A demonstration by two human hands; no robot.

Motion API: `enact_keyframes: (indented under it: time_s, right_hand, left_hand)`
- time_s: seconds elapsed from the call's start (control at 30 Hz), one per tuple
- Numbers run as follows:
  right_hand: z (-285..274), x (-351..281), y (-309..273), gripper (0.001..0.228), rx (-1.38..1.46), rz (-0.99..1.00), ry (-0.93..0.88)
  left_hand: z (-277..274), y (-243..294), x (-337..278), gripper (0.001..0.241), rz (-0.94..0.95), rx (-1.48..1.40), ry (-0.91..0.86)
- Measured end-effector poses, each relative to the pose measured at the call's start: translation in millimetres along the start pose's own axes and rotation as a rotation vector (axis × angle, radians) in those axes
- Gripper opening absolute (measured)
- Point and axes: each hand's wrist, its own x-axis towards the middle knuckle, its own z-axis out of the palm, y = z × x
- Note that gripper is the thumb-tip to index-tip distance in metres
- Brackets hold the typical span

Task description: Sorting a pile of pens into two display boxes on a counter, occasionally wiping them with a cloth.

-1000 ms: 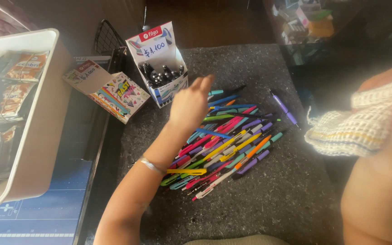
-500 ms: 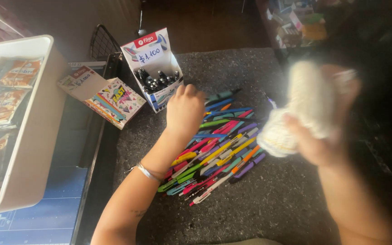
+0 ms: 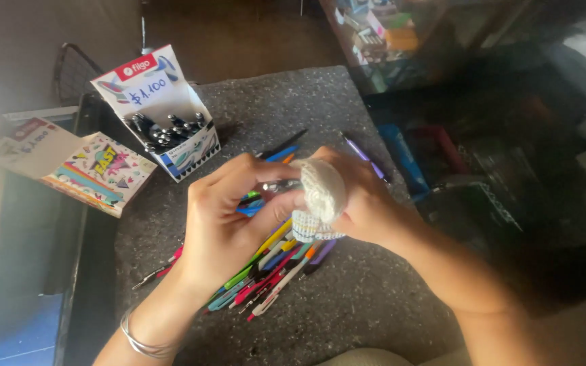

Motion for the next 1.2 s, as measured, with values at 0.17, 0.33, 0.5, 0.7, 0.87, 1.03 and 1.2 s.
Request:
enact_keyframes:
  time_s: [0.17, 0.33, 0.5, 0.7, 0.87, 1.03, 1.2]
  right_hand:
    - [11.6, -26.4, 14.5, 0.061, 0.098, 0.217, 0.047]
    - [11.6, -7.6, -0.2, 0.050, 0.140, 0.278, -0.123]
    - [24.3, -34.3, 39.8, 0.054, 0.091, 0.305, -0.133]
    - [17.1, -49.1, 47.1, 0.062, 0.666, 0.645, 0.154]
    - [-3.4, -20.6, -12.6, 0.038, 0.223, 0.433, 0.180]
    - [-38.4, -28.8, -10.7, 0.027, -0.161, 0.404, 0.367]
    - [-112.3, -96.4, 77.3, 0.032, 0.286, 0.390, 0.528]
  left_hand:
    - [20.7, -10.9, -6.3, 0.025, 0.087, 0.027, -0.093]
    - [20.2, -11.6, -8.1, 0.015, 0.071, -0.043, 0.022]
    - [0.1, 5.2, -8.9, 0.027, -0.103, -0.246, 0.091]
    - [30.4, -21.8, -22.5, 0.020, -0.201, 0.005, -0.023]
    - [87.0, -50.0, -51.3, 0.017, -0.221, 0.245, -0.255]
    - [79.9, -42.4, -45.9, 0.016, -0.232, 0.126, -0.342]
    - [29.1, -64.8, -14.3, 0.011, -0.039, 0.176, -0.105]
